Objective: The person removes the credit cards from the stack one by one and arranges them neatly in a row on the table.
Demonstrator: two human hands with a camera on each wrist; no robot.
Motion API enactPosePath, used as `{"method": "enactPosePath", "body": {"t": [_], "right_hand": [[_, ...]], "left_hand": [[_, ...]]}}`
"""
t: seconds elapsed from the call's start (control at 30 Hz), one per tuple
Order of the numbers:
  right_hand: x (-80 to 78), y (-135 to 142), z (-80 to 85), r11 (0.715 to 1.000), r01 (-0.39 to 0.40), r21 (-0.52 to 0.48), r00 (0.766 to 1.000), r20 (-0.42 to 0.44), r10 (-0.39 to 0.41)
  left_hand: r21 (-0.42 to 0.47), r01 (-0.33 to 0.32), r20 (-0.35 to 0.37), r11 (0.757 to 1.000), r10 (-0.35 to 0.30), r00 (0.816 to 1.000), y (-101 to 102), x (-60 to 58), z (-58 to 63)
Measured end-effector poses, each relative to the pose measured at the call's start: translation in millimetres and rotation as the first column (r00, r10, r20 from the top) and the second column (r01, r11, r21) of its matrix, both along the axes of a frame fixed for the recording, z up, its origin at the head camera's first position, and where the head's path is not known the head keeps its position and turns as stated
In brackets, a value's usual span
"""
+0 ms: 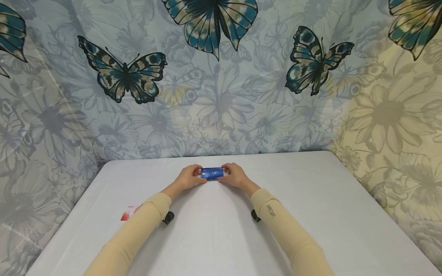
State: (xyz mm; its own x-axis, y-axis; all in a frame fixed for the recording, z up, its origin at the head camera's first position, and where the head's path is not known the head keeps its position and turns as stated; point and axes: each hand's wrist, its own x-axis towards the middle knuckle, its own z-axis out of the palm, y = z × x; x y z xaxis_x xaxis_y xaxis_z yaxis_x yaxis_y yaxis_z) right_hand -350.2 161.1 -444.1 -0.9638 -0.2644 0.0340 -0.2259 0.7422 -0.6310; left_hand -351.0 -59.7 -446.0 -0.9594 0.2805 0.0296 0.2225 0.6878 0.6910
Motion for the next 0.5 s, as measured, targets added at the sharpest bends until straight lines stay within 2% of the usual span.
{"method": "enactPosePath", "body": {"t": [0.23, 0.5], "right_hand": [[9.3, 3, 1.1, 0.994, -0.007, -0.112, 0.998, -0.055, 0.000], [20.1, 5, -0.6, 0.977, -0.046, -0.208, 0.993, -0.114, 0.023]], "left_hand": [[0.066, 0.004, -0.057, 0.998, 0.000, 0.998, -1, 2.6, -0.1], [0.076, 0.030, -0.119, 0.997, -0.021, 0.993, -4, 11.5, 3.9]]}}
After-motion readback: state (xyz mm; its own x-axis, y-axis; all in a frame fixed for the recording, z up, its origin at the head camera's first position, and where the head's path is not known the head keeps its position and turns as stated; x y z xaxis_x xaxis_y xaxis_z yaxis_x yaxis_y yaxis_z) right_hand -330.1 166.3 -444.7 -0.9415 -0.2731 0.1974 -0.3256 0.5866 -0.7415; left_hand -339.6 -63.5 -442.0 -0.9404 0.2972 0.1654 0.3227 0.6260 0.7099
